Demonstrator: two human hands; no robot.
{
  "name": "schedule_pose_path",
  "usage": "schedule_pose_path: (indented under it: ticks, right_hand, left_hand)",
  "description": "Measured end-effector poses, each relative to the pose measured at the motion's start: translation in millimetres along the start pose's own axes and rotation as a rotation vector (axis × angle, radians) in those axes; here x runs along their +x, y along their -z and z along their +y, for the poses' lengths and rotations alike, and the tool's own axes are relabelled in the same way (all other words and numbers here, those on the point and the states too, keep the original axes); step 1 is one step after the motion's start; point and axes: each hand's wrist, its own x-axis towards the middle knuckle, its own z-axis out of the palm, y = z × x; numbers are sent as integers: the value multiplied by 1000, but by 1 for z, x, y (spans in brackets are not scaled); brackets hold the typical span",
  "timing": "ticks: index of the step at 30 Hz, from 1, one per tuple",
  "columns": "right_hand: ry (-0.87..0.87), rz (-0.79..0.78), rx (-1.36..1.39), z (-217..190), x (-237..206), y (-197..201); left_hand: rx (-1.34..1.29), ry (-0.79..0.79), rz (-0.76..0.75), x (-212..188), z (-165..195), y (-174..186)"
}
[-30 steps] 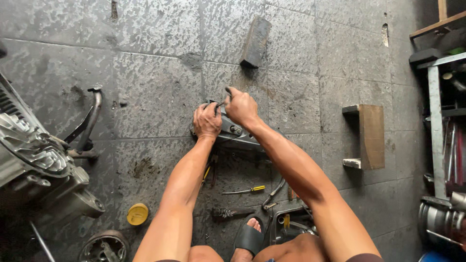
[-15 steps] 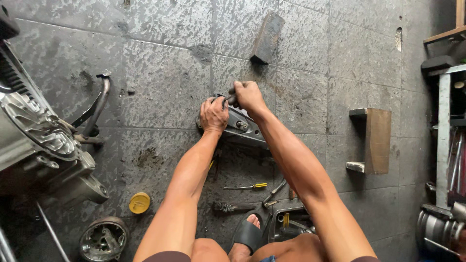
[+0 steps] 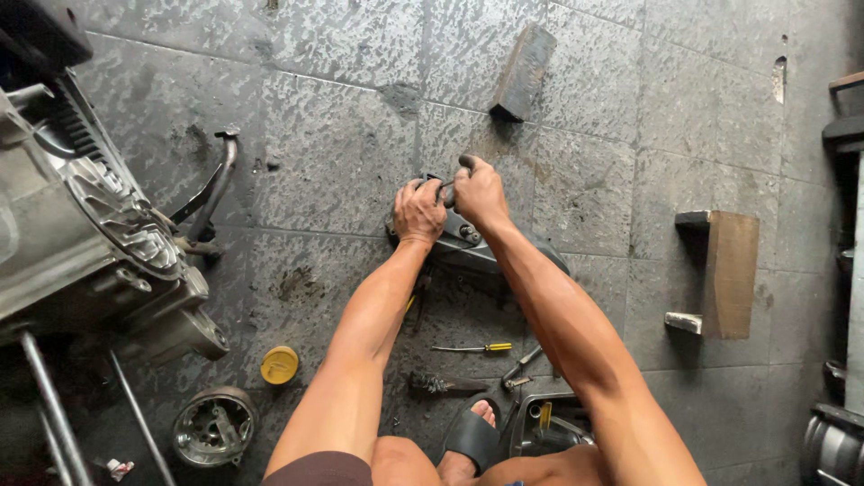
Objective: The person sits on the workshop floor and works on a motorcycle crankcase cover and body panel, unscrewing fasteners with a screwdriver, prying components loose, and scrubbing the part with a wire brush. They handle the cover, turn it over, and manipulate its inner components by hand.
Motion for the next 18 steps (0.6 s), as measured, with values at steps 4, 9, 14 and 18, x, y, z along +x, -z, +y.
schedule_pose_path:
  ticks: [4, 9, 14, 18]
  right_hand:
    - [278, -297, -136, 4, 4, 14]
    - [756, -262, -855, 1, 13, 46]
    - [351, -48, -718, -7, 23, 22]
    - [-79, -89, -132, -3, 26, 11]
  left_hand:
    - [12, 23, -10, -2, 0, 2]
    - [3, 19, 15, -1, 3, 3]
    - [1, -9, 3, 0, 5, 6]
    - [30, -20, 6, 0, 6, 10]
